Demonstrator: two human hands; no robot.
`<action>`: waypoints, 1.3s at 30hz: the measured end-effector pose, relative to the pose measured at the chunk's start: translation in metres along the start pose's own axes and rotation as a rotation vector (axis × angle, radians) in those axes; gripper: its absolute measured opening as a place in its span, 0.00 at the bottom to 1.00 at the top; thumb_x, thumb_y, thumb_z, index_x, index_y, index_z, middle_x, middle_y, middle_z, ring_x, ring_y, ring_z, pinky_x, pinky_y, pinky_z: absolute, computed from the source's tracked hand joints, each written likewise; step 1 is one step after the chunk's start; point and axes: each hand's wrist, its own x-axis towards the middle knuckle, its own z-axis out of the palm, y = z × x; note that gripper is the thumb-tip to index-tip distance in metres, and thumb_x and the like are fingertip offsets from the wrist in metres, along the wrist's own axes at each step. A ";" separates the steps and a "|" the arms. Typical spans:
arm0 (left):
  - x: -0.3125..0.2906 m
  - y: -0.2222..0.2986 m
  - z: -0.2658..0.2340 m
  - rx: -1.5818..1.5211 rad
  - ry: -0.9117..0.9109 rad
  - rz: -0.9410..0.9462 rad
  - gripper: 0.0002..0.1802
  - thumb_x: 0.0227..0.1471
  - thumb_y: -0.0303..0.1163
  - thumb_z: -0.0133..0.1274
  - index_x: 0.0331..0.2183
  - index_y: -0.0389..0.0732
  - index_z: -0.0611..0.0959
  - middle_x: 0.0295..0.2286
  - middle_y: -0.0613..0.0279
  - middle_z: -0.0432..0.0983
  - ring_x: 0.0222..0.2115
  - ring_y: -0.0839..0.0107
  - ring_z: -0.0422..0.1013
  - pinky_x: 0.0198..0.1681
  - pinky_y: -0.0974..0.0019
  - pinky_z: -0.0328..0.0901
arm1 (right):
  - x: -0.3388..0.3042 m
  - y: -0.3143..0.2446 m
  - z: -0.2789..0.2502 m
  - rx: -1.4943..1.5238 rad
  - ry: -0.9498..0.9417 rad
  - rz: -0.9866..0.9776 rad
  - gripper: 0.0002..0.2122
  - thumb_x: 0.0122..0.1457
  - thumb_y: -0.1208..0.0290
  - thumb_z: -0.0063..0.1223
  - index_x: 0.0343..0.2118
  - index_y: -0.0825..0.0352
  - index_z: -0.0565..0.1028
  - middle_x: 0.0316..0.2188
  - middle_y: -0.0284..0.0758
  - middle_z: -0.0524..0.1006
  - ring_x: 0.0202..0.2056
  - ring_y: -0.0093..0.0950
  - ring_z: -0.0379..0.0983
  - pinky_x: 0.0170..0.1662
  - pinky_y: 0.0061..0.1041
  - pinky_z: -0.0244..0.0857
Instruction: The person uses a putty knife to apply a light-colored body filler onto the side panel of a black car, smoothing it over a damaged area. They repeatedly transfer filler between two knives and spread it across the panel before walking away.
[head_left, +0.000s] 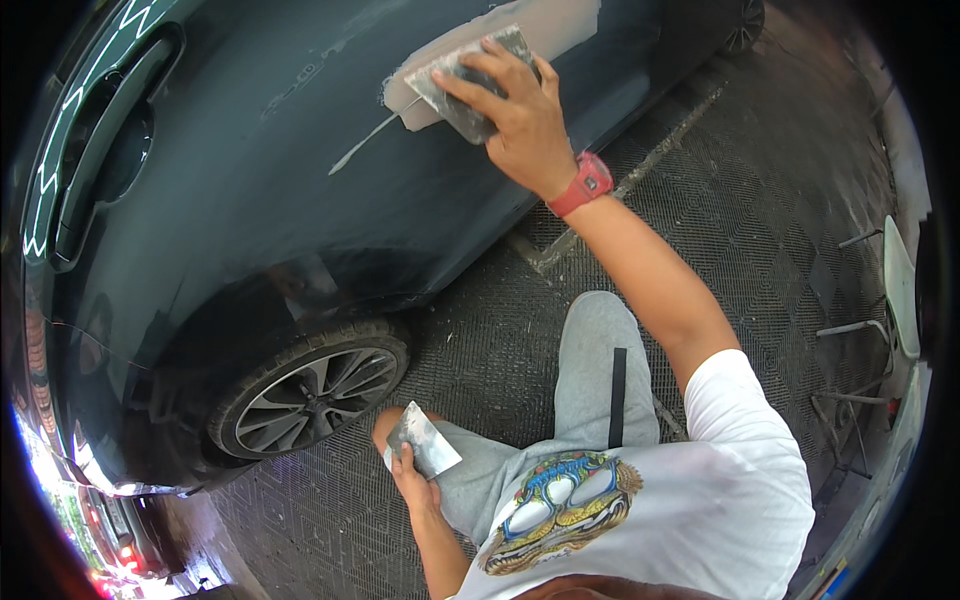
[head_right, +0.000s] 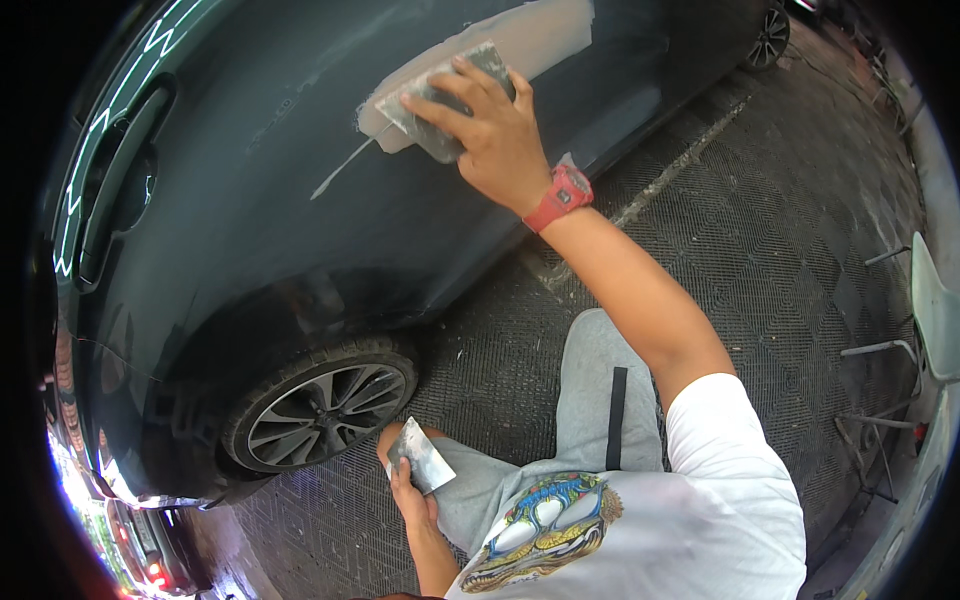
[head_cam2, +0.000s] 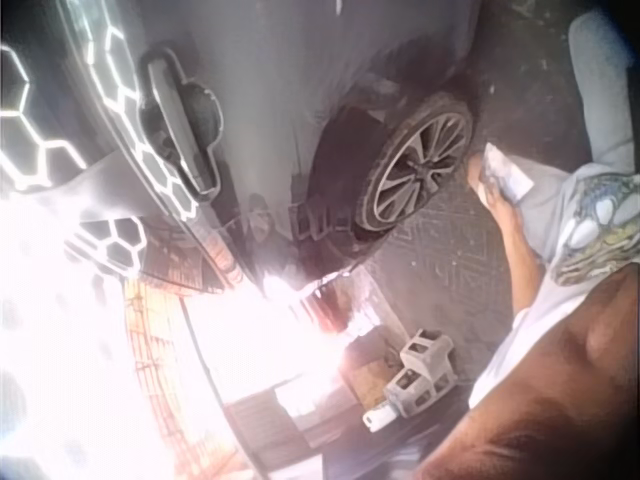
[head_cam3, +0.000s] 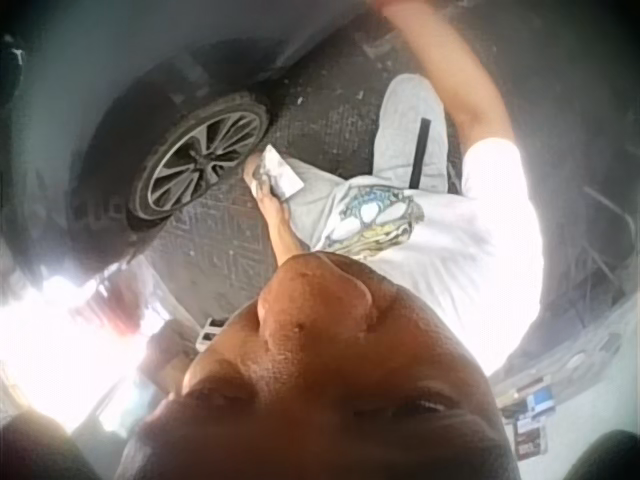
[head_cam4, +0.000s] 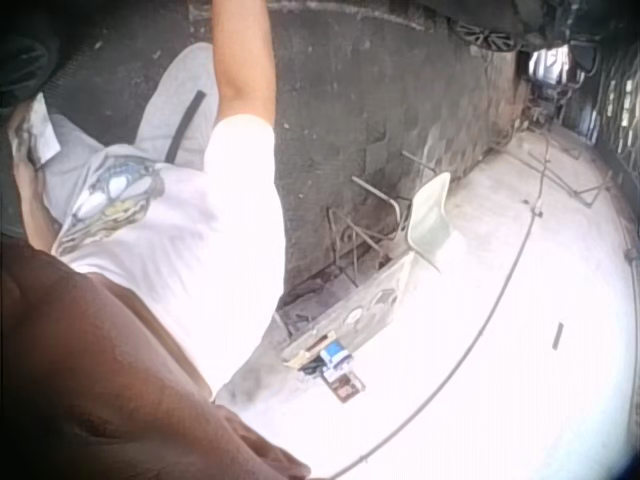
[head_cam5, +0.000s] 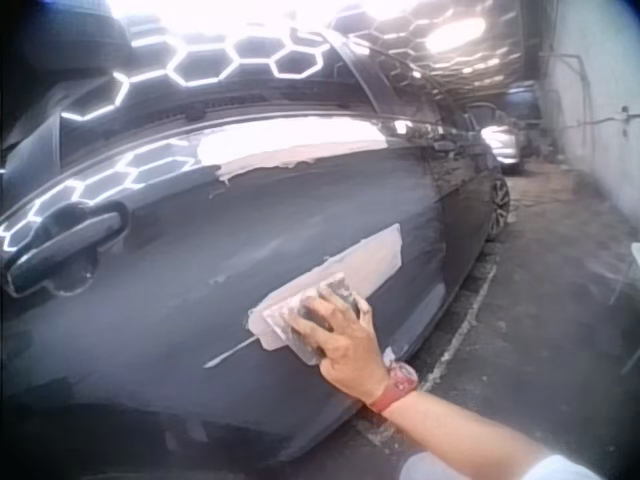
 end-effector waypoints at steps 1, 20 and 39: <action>0.001 0.000 -0.002 -0.004 -0.005 -0.008 0.22 0.70 0.34 0.52 0.59 0.33 0.76 0.51 0.58 0.79 0.50 0.66 0.76 0.56 0.62 0.72 | 0.007 0.001 -0.002 0.003 0.010 0.021 0.36 0.53 0.86 0.53 0.62 0.38 0.78 0.61 0.23 0.74 0.70 0.31 0.64 0.70 0.53 0.46; -0.006 0.001 0.000 0.038 0.043 0.010 0.21 0.70 0.33 0.51 0.59 0.33 0.75 0.50 0.57 0.79 0.49 0.66 0.78 0.55 0.62 0.74 | -0.060 0.009 0.023 0.039 -0.104 -0.045 0.36 0.52 0.86 0.56 0.61 0.39 0.79 0.61 0.24 0.73 0.72 0.33 0.61 0.71 0.55 0.46; -0.016 -0.002 -0.006 0.064 0.050 0.007 0.21 0.70 0.35 0.51 0.58 0.33 0.76 0.49 0.57 0.79 0.48 0.66 0.78 0.54 0.61 0.74 | -0.003 0.064 0.024 0.063 0.078 -0.037 0.33 0.54 0.83 0.56 0.61 0.40 0.78 0.59 0.23 0.74 0.71 0.31 0.62 0.70 0.55 0.49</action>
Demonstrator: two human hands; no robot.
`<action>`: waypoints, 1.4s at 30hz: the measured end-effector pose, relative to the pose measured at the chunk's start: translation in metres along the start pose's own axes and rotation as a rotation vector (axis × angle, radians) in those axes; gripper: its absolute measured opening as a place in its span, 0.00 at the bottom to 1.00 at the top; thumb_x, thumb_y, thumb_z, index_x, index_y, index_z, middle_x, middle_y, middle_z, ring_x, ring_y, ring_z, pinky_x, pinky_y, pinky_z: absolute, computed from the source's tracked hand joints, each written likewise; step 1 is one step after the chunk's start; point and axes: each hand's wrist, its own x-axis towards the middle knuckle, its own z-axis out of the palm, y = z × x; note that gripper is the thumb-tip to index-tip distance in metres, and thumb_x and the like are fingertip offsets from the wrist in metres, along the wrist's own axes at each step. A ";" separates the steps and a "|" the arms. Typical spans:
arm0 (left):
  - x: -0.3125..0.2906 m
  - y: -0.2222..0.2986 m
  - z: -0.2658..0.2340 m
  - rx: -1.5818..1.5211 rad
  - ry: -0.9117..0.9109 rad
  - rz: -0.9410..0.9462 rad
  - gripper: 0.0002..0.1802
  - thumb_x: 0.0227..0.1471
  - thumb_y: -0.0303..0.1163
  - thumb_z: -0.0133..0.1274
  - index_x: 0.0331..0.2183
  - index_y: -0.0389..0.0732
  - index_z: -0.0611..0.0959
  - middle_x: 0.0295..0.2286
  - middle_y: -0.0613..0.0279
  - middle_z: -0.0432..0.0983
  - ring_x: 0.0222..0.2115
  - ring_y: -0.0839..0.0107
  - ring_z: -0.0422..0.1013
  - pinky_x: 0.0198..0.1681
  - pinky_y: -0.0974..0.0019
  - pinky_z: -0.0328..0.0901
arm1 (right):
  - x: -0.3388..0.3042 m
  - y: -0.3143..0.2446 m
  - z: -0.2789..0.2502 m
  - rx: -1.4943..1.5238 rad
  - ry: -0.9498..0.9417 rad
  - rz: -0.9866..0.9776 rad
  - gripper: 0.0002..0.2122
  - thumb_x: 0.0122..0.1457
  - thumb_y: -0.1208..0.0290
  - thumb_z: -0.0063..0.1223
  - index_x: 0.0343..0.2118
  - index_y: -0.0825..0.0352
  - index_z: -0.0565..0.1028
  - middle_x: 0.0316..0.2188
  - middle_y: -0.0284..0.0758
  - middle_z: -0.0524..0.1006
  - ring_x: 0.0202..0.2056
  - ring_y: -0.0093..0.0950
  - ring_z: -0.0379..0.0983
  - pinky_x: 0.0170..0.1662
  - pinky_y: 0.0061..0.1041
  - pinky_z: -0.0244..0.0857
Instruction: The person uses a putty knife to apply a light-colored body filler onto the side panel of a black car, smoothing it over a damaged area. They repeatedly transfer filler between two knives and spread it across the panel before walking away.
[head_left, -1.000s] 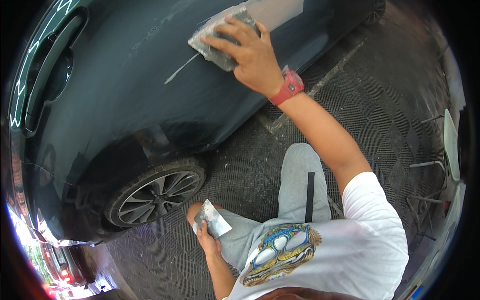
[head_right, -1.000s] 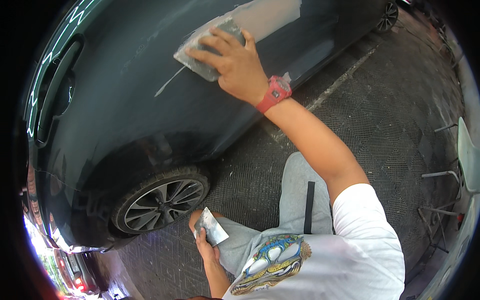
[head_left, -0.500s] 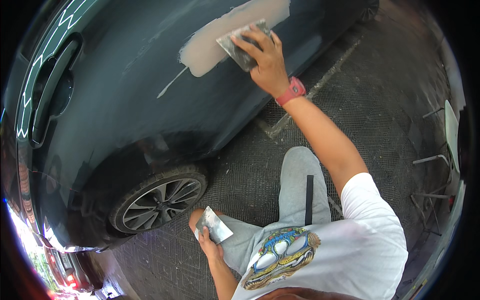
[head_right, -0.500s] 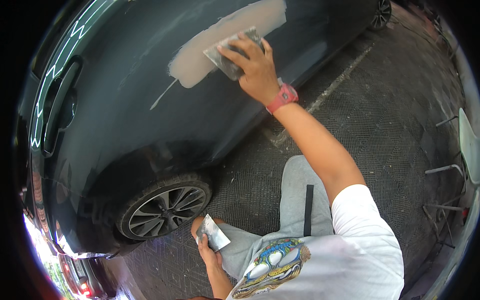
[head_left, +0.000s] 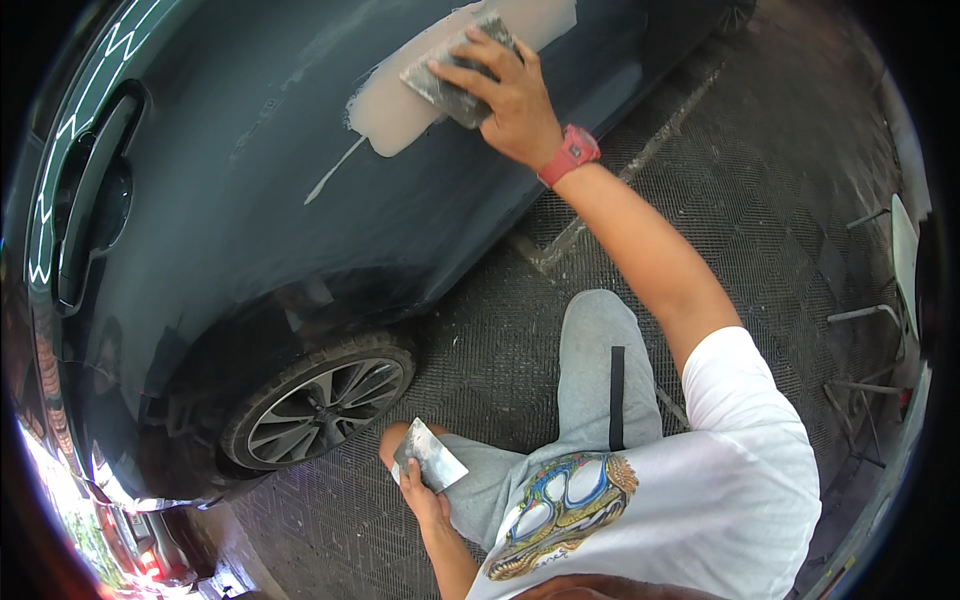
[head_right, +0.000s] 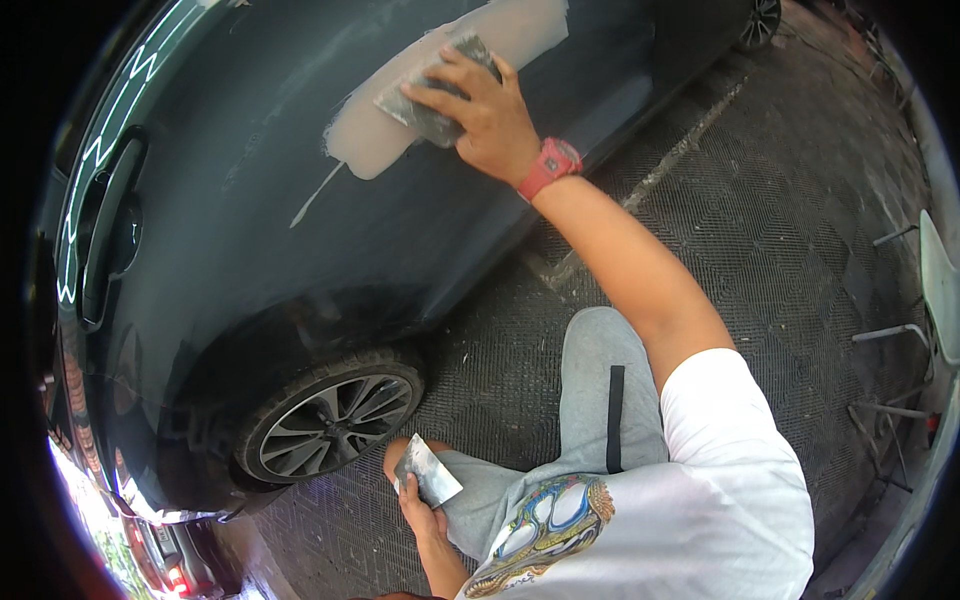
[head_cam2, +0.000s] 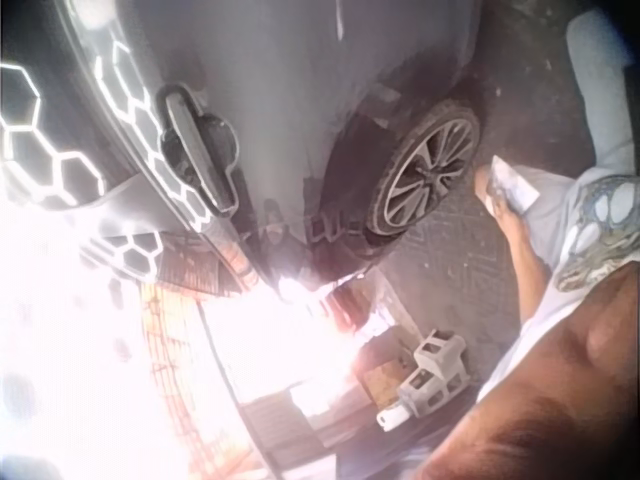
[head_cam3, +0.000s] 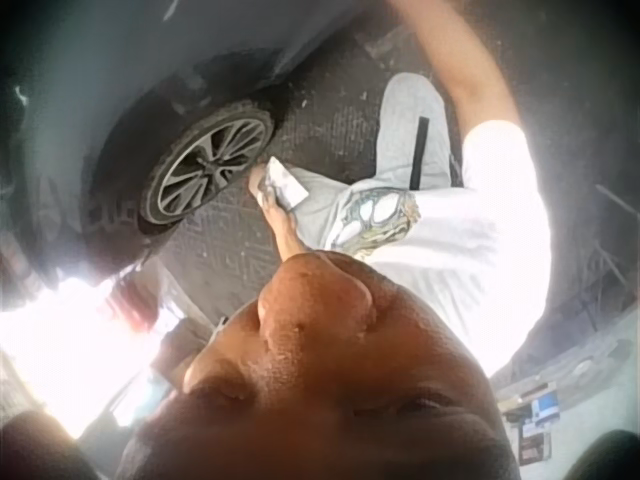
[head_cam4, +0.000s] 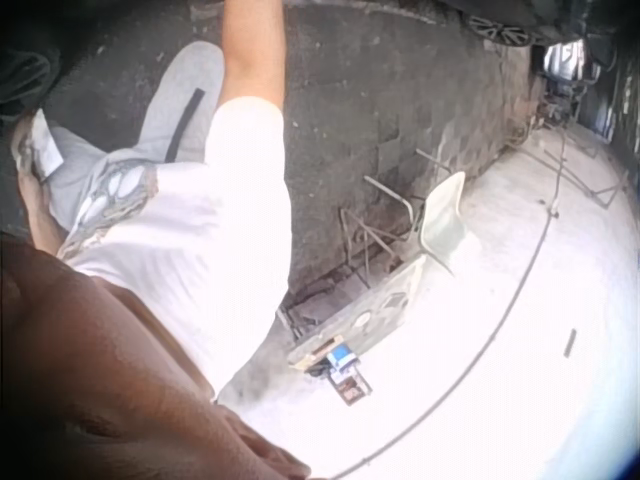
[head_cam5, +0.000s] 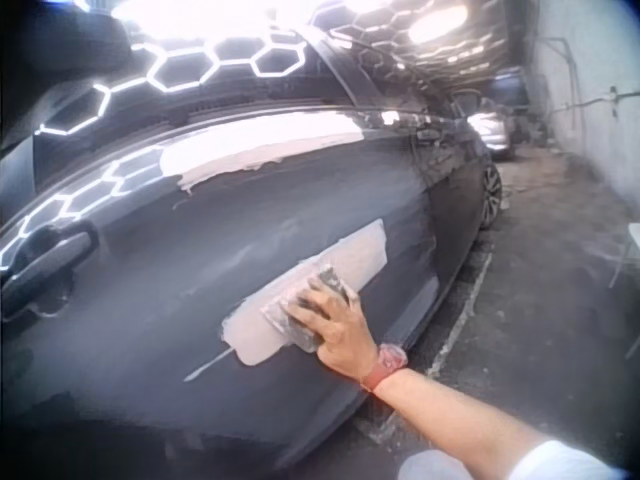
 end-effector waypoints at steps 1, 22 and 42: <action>-0.002 0.002 0.002 0.000 0.000 0.002 0.20 0.70 0.35 0.51 0.58 0.34 0.76 0.49 0.57 0.79 0.48 0.66 0.78 0.54 0.61 0.74 | -0.012 -0.004 0.003 0.027 0.008 0.003 0.33 0.54 0.83 0.57 0.61 0.40 0.78 0.59 0.24 0.74 0.71 0.31 0.62 0.70 0.55 0.49; -0.007 -0.003 0.004 0.065 0.035 0.031 0.21 0.70 0.34 0.50 0.58 0.33 0.77 0.49 0.57 0.79 0.48 0.66 0.77 0.55 0.62 0.73 | 0.012 0.063 -0.042 0.028 0.088 0.086 0.33 0.49 0.83 0.52 0.60 0.50 0.79 0.59 0.32 0.75 0.64 0.36 0.69 0.68 0.45 0.55; -0.015 -0.001 0.011 0.046 0.031 0.020 0.20 0.71 0.34 0.50 0.58 0.32 0.76 0.49 0.56 0.80 0.48 0.66 0.79 0.54 0.62 0.75 | -0.087 0.060 0.003 0.036 -0.093 0.051 0.39 0.46 0.92 0.51 0.62 0.49 0.77 0.63 0.31 0.72 0.74 0.35 0.57 0.74 0.57 0.46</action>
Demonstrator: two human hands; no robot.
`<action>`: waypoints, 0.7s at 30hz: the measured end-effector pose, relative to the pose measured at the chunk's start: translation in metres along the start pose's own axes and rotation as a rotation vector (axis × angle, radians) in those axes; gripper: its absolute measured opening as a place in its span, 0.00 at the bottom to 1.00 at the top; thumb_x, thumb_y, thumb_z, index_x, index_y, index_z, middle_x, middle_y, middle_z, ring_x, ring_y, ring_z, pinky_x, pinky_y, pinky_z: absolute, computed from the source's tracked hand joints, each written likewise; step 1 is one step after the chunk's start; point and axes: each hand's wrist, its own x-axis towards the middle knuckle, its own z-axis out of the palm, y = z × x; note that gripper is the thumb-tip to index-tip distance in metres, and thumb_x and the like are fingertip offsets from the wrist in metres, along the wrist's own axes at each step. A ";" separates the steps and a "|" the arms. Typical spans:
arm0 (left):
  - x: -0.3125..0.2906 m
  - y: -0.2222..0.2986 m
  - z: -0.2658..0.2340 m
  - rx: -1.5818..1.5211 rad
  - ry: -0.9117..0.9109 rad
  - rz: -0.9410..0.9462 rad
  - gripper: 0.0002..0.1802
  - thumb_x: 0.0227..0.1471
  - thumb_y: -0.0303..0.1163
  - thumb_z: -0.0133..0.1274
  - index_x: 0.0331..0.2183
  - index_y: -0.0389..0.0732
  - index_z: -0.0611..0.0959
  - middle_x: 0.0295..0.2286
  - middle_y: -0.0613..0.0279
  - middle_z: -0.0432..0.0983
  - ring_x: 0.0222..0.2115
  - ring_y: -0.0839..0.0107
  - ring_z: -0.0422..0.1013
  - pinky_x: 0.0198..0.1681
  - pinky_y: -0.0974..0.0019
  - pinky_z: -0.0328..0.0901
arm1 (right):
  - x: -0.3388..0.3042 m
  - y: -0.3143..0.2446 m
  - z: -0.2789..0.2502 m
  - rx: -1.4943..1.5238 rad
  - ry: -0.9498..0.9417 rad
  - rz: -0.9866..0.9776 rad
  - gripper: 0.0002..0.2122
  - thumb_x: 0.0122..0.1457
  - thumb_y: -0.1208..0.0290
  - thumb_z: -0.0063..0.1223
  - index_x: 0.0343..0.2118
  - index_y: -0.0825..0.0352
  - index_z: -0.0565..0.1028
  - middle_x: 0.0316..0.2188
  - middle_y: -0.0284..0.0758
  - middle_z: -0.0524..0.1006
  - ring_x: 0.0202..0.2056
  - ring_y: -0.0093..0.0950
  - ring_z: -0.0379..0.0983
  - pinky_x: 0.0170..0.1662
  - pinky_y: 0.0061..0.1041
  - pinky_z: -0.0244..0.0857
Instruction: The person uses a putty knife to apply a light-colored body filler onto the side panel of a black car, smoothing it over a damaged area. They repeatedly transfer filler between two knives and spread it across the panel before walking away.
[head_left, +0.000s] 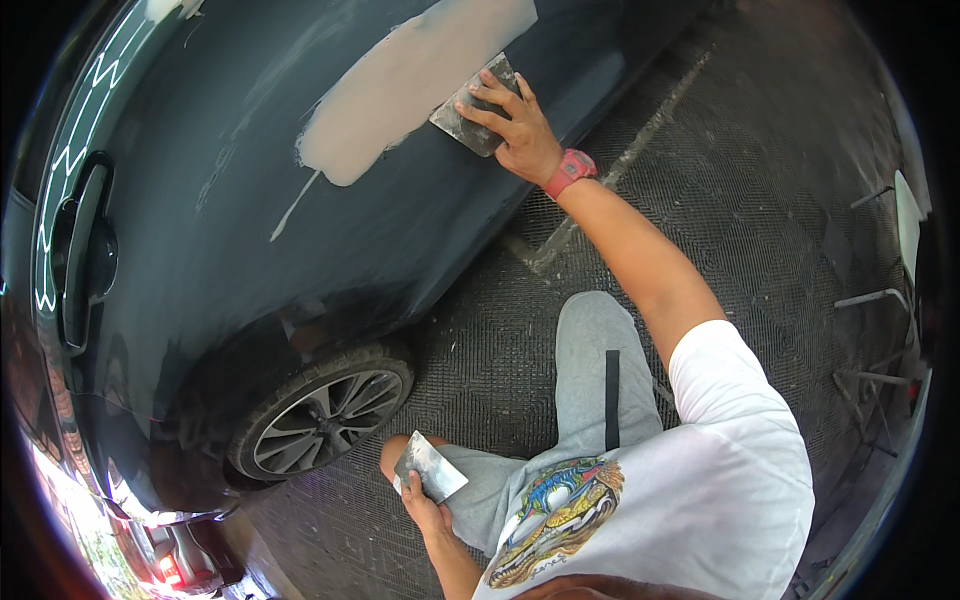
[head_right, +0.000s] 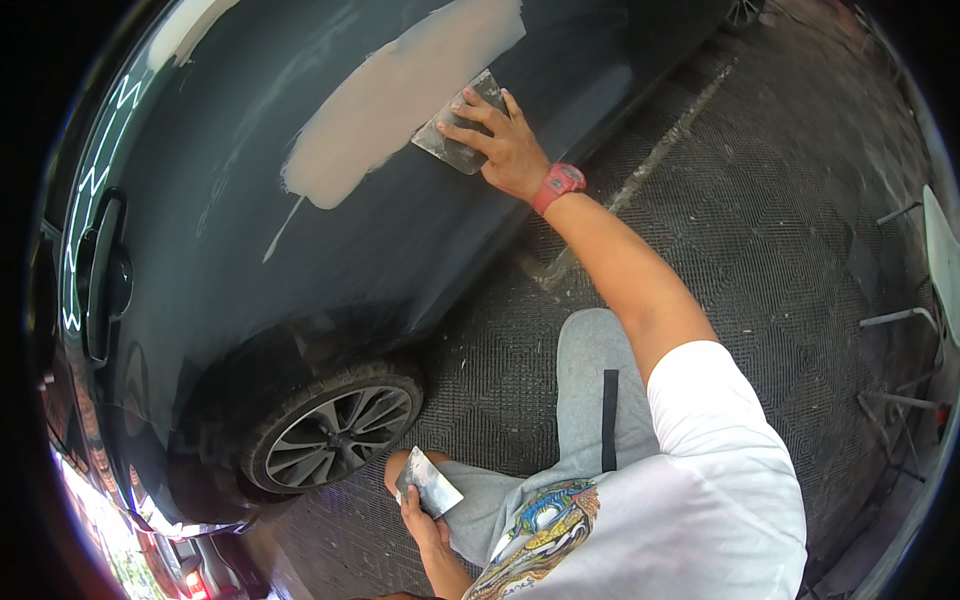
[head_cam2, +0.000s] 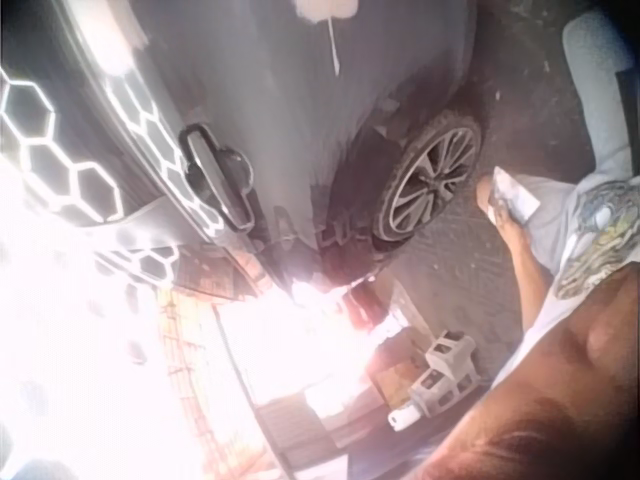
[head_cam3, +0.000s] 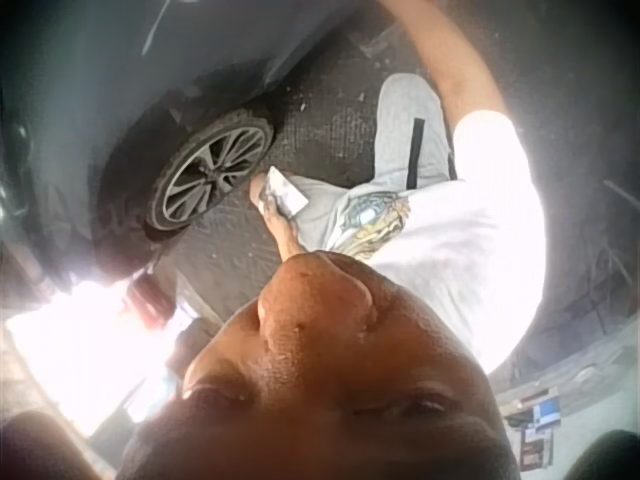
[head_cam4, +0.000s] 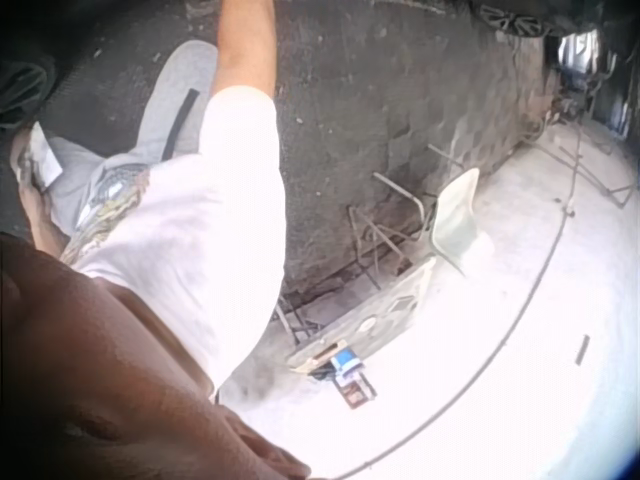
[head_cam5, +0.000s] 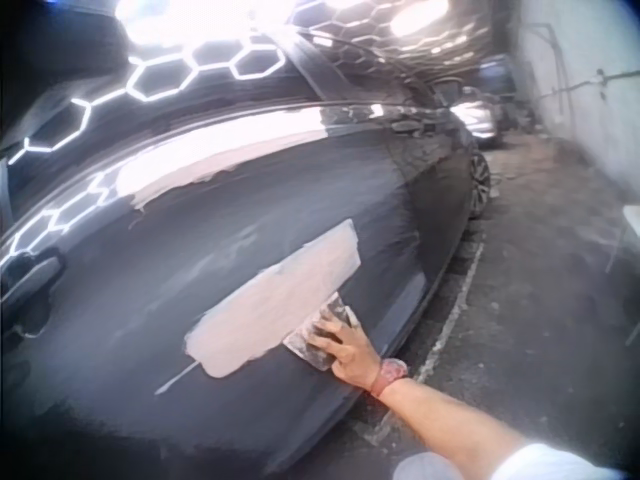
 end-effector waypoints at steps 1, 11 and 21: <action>-0.001 0.001 0.001 0.006 0.004 -0.002 0.20 0.71 0.34 0.50 0.58 0.32 0.76 0.49 0.56 0.80 0.47 0.66 0.79 0.54 0.62 0.75 | -0.002 0.003 -0.005 -0.010 -0.018 0.007 0.39 0.46 0.92 0.51 0.62 0.49 0.77 0.63 0.32 0.72 0.73 0.36 0.58 0.74 0.56 0.47; -0.007 -0.001 0.002 0.032 0.035 0.024 0.21 0.70 0.34 0.50 0.57 0.32 0.77 0.48 0.55 0.80 0.47 0.65 0.78 0.54 0.61 0.75 | 0.100 0.066 -0.083 0.202 0.270 0.230 0.30 0.47 0.84 0.50 0.56 0.58 0.80 0.56 0.40 0.78 0.61 0.45 0.72 0.60 0.38 0.67; -0.005 0.000 0.003 0.035 0.033 0.005 0.20 0.70 0.34 0.51 0.57 0.32 0.77 0.48 0.55 0.80 0.46 0.65 0.79 0.52 0.62 0.75 | 0.050 0.049 -0.038 0.002 0.192 0.057 0.33 0.48 0.88 0.51 0.57 0.50 0.81 0.56 0.30 0.78 0.68 0.39 0.67 0.68 0.49 0.59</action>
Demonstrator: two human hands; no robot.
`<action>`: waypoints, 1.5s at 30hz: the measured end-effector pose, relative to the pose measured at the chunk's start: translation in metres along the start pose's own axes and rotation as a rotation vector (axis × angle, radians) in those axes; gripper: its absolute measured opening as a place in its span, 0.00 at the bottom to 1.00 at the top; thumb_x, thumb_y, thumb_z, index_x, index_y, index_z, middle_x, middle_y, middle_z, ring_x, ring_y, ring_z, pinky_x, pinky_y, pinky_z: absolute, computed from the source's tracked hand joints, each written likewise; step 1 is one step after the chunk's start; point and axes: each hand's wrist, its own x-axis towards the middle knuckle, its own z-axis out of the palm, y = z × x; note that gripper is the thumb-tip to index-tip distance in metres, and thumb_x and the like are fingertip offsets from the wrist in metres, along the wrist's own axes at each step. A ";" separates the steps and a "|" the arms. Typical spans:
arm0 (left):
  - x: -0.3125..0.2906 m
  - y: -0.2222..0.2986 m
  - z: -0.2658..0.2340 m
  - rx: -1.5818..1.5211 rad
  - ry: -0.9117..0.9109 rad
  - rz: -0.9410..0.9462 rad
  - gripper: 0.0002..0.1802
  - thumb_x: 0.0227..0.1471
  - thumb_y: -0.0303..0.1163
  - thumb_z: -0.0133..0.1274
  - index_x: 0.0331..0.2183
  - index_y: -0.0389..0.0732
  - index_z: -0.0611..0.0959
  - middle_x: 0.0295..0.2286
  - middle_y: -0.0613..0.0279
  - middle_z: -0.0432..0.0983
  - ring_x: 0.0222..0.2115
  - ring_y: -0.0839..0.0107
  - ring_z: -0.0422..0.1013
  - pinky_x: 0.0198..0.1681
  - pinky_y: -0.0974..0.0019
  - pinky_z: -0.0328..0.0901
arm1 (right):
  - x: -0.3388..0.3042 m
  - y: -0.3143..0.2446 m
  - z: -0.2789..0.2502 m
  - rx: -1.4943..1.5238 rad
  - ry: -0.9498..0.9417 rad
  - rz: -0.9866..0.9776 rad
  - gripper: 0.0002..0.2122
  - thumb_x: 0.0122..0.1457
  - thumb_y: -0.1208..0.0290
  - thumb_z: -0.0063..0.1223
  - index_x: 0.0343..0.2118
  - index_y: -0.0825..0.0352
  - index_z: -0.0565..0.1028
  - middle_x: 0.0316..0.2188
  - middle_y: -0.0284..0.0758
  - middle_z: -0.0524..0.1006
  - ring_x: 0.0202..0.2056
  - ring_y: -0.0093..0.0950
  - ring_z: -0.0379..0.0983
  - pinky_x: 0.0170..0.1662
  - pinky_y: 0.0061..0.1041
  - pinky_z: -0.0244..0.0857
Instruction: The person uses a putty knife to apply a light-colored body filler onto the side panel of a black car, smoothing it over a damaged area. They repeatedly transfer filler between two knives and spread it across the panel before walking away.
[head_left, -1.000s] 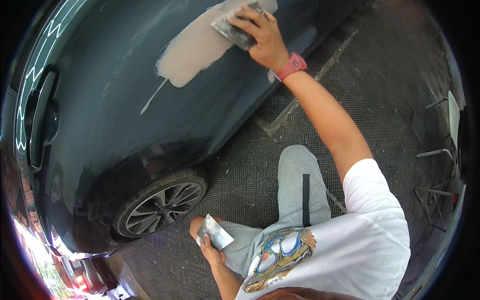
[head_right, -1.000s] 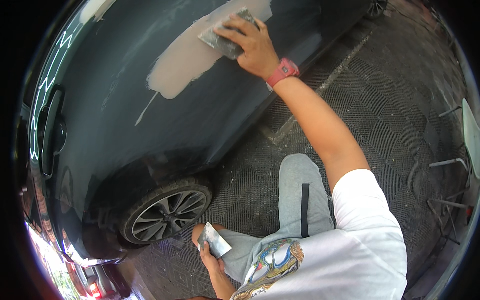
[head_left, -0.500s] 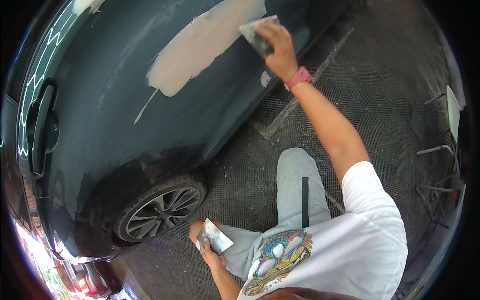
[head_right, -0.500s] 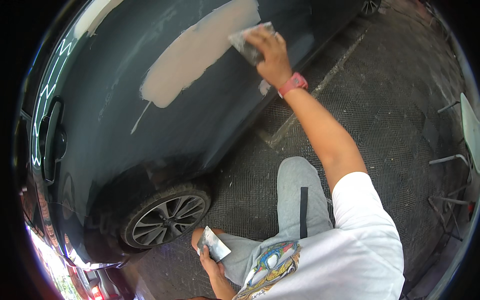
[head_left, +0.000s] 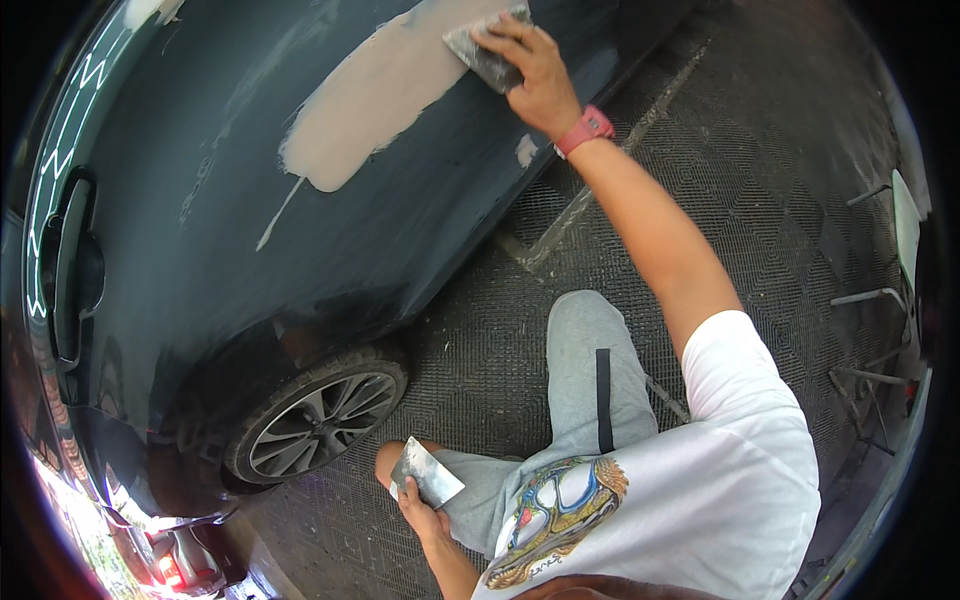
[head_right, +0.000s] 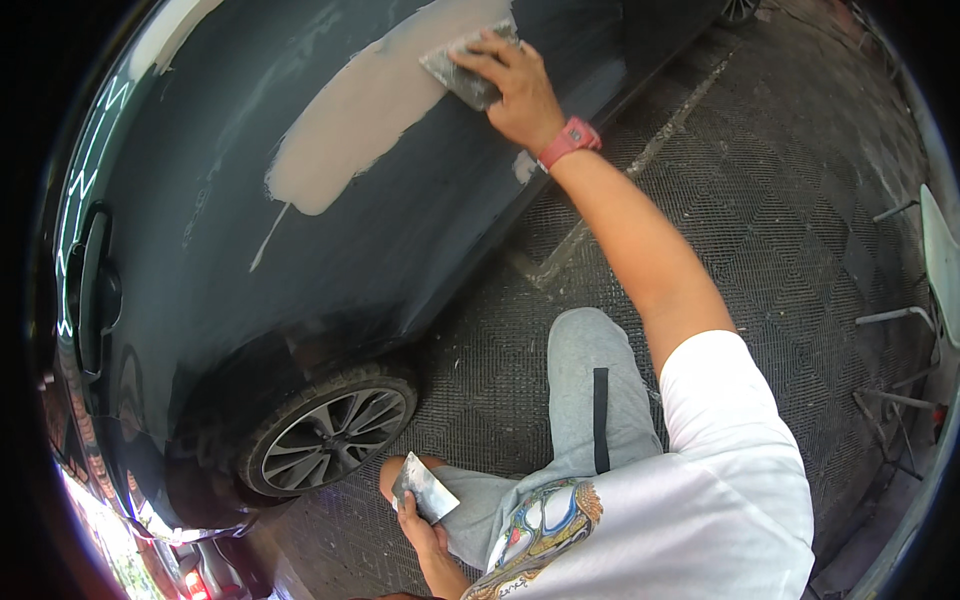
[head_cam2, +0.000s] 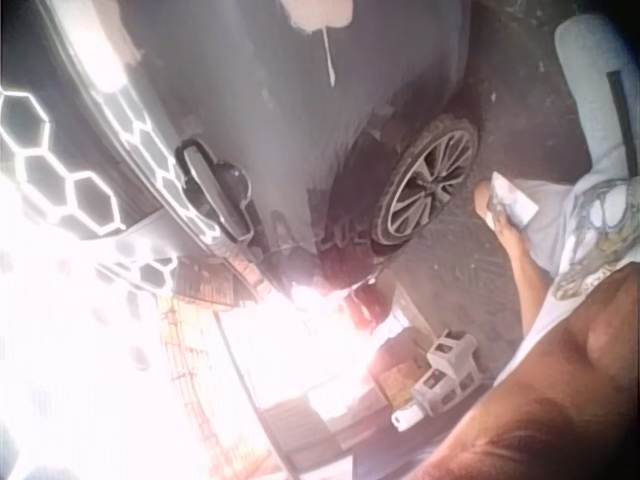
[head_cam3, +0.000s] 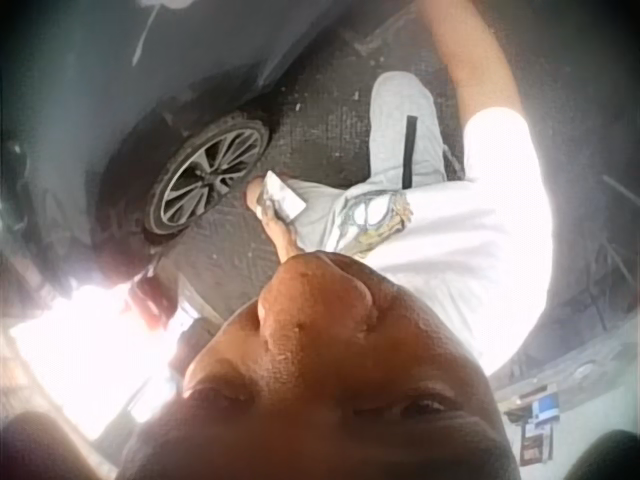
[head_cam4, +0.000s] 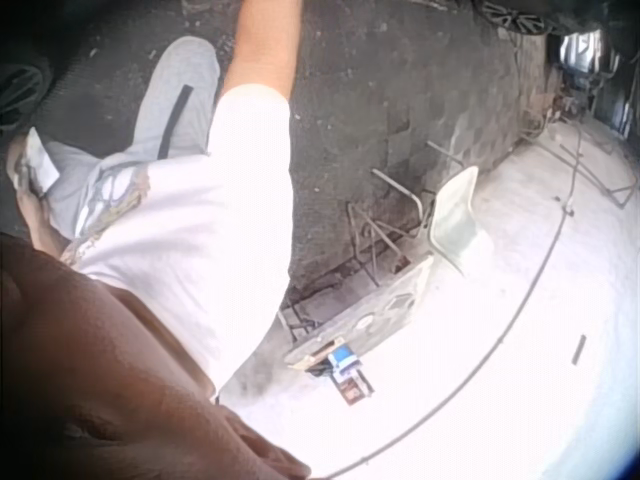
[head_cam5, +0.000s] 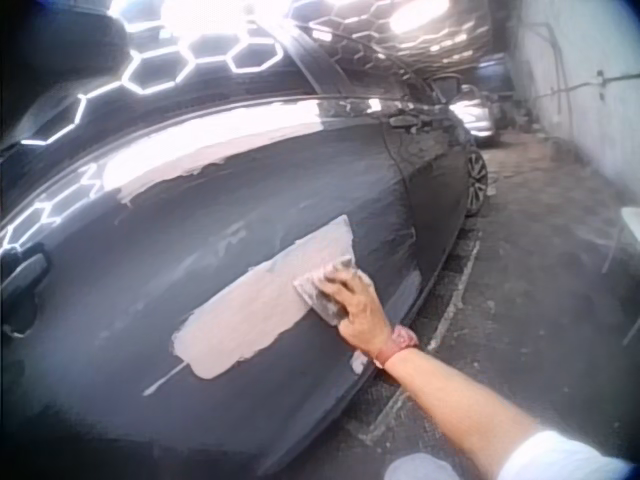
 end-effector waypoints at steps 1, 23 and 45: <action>-0.001 0.002 0.004 -0.005 -0.003 -0.004 0.20 0.70 0.34 0.51 0.57 0.32 0.77 0.48 0.56 0.80 0.46 0.65 0.79 0.52 0.63 0.75 | -0.013 -0.001 0.004 -0.020 -0.027 0.015 0.33 0.48 0.89 0.52 0.57 0.50 0.81 0.56 0.30 0.78 0.68 0.38 0.67 0.68 0.50 0.58; 0.004 0.003 -0.006 -0.049 0.001 0.007 0.21 0.70 0.35 0.51 0.58 0.33 0.77 0.49 0.57 0.79 0.47 0.66 0.78 0.54 0.62 0.74 | 0.020 -0.080 0.035 0.185 0.250 0.689 0.24 0.58 0.78 0.55 0.60 0.64 0.78 0.56 0.45 0.74 0.58 0.45 0.74 0.61 0.39 0.70; 0.024 0.001 0.004 -0.015 -0.148 -0.015 0.22 0.70 0.34 0.50 0.60 0.34 0.75 0.52 0.56 0.78 0.52 0.64 0.74 0.59 0.60 0.69 | -0.085 -0.252 0.053 0.280 -0.115 0.384 0.34 0.49 0.85 0.55 0.64 0.61 0.72 0.62 0.43 0.69 0.71 0.52 0.56 0.69 0.62 0.50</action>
